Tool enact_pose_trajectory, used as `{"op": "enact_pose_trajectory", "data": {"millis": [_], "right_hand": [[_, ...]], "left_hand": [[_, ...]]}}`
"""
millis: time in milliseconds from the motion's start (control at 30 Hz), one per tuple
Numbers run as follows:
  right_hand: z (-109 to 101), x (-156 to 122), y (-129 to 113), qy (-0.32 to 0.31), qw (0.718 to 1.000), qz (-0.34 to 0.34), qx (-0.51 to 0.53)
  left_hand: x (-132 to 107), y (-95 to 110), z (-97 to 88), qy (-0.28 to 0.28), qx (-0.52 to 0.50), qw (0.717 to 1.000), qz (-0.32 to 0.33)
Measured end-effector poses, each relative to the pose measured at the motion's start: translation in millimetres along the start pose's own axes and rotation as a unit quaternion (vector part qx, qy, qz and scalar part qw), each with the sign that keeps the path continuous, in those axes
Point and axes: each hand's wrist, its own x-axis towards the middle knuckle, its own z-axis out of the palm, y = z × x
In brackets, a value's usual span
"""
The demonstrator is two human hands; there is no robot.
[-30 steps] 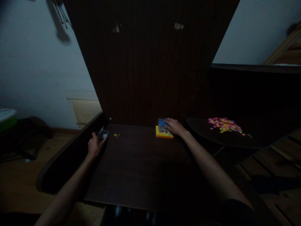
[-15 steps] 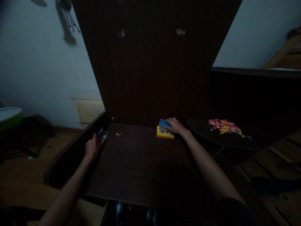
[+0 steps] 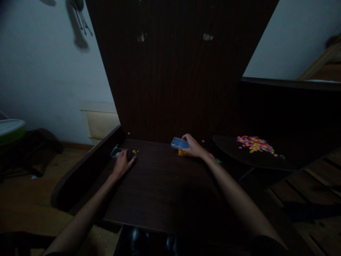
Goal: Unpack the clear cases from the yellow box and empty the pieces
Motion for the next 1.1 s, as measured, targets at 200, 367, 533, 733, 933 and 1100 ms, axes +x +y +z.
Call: {"op": "enact_pose_trajectory", "data": {"millis": [200,367,533,733,933,1100], "right_hand": [[12.6,-18.4,-61.1,-0.042,0.996,-0.073,0.039],[13.1,-25.9,-86.5,-0.047,0.992,-0.092,0.073],[12.3,-29.7,-100.5,-0.07,0.989,-0.103,0.082],[18.0,-32.0,-100.6,-0.079,0.988,-0.101,0.084],[28.0,-31.7,-95.7,-0.1,0.987,-0.073,0.097],[36.0,-29.0,-102.5,-0.135,0.983,-0.076,0.101]], "left_hand": [[33.5,4.7,26.4,-0.115,-0.066,0.991,-0.006],[48.3,15.6,30.9,-0.153,-0.084,0.985,-0.008],[45.5,13.4,23.4,-0.141,-0.101,0.985,-0.006],[20.8,-6.5,6.9,-0.035,-0.105,0.993,0.033],[-8.4,-36.9,-7.0,0.036,-0.004,0.998,0.058],[-7.5,-37.6,-11.4,0.053,-0.025,0.997,0.055]]}}
